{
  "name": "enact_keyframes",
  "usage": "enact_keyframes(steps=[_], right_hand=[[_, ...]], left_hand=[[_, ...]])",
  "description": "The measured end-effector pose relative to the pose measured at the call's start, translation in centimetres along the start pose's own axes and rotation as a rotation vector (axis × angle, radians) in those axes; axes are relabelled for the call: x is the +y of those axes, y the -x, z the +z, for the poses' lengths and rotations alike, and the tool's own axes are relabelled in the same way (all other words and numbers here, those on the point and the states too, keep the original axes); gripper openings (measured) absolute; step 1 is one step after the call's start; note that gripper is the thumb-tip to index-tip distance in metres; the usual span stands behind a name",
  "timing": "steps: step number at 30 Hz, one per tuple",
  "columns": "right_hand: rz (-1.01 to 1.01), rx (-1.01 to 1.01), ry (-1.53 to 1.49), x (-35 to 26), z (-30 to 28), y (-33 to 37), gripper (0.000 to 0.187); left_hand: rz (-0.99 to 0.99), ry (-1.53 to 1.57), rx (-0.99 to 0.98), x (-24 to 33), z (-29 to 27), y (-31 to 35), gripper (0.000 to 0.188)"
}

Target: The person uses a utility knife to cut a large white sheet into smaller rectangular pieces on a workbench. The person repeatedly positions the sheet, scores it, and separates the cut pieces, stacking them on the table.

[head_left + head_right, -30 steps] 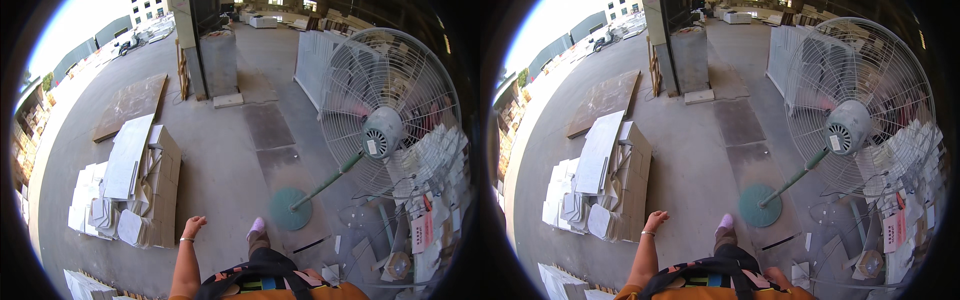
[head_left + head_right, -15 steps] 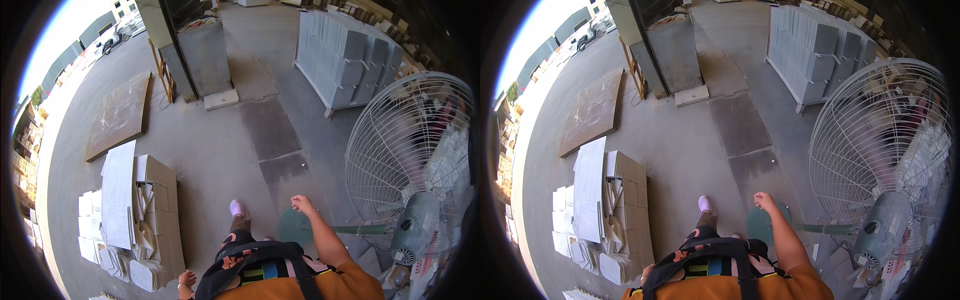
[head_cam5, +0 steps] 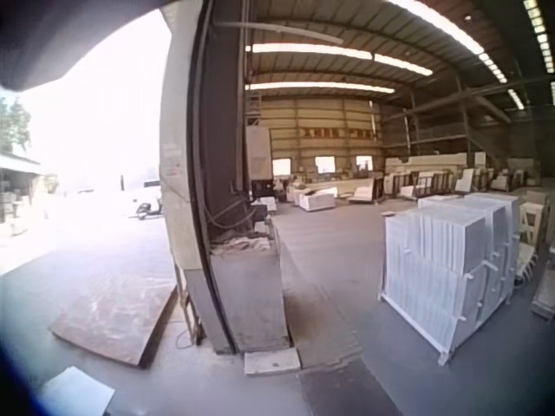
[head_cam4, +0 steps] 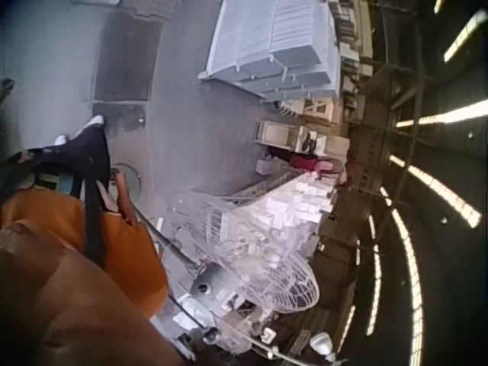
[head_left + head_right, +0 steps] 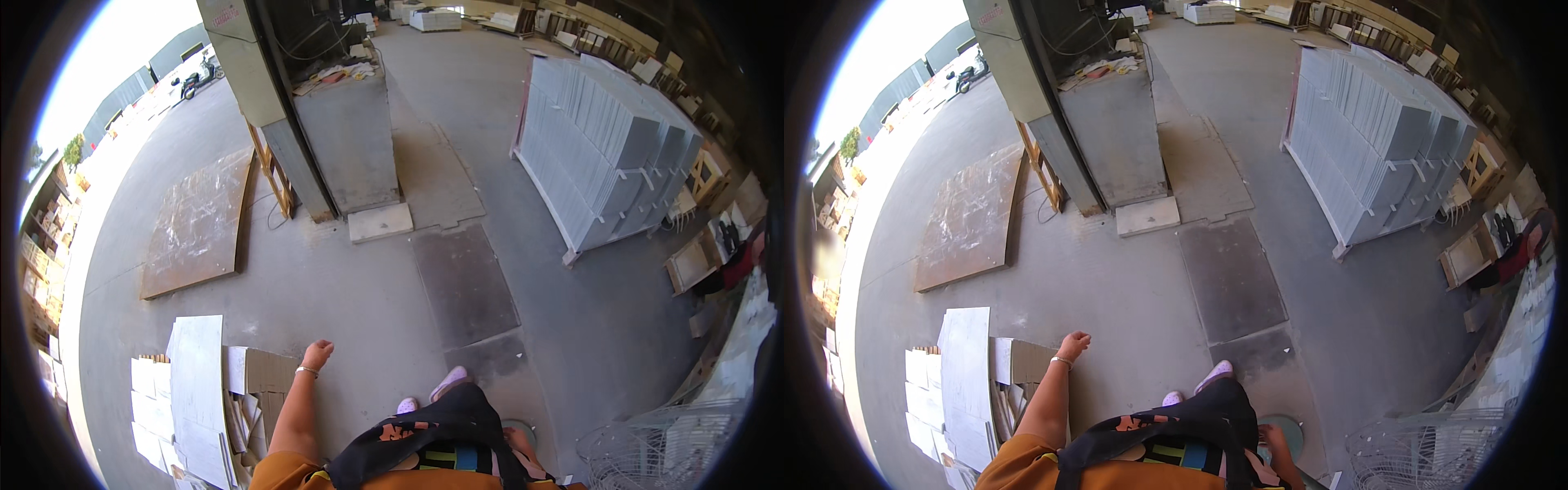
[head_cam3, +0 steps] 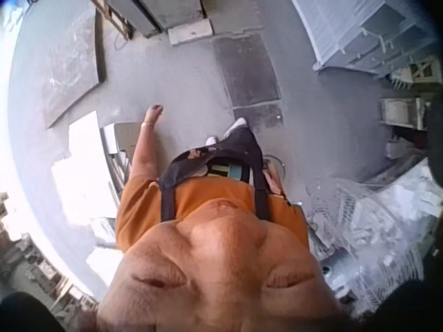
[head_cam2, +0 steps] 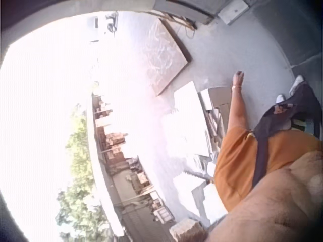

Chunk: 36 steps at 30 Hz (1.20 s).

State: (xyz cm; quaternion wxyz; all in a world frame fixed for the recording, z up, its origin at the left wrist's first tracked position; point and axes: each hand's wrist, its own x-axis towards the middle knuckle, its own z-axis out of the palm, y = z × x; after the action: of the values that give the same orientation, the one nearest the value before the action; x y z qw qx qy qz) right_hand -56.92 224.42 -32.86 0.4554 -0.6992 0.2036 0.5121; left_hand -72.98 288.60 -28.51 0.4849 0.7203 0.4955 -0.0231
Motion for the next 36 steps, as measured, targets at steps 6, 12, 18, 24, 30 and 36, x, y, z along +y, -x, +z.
enact_keyframes(steps=[6, 12, 18, 24, 30, 36], right_hand=[[0.098, 0.061, -0.109, -6.4, -4.0, -9.5, 0.029], [0.003, 0.076, -0.107, -27.6, -6.7, -17.7, 0.027], [-0.202, 0.124, 0.123, -48.2, -14.6, -24.9, 0.028], [-0.301, 0.111, 0.105, -64.5, -15.1, -31.2, 0.031], [-0.168, 0.119, 0.019, -72.2, -16.2, -34.6, 0.024], [0.014, 0.152, -0.094, -78.6, -18.6, -36.5, 0.023]], left_hand=[[0.266, -0.156, -0.375, 19.2, 2.3, -7.4, 0.042], [-1.134, 0.378, -0.482, 2.1, 0.8, -3.2, 0.065], [-0.899, 0.514, -0.221, 14.6, 13.0, -7.9, 0.065], [-0.730, 0.565, -0.208, 26.1, 19.6, -17.8, 0.064], [-0.548, 0.475, -0.215, 39.7, 20.9, -29.5, 0.064], [-0.383, 0.399, -0.136, 53.0, 20.7, -41.6, 0.064]])
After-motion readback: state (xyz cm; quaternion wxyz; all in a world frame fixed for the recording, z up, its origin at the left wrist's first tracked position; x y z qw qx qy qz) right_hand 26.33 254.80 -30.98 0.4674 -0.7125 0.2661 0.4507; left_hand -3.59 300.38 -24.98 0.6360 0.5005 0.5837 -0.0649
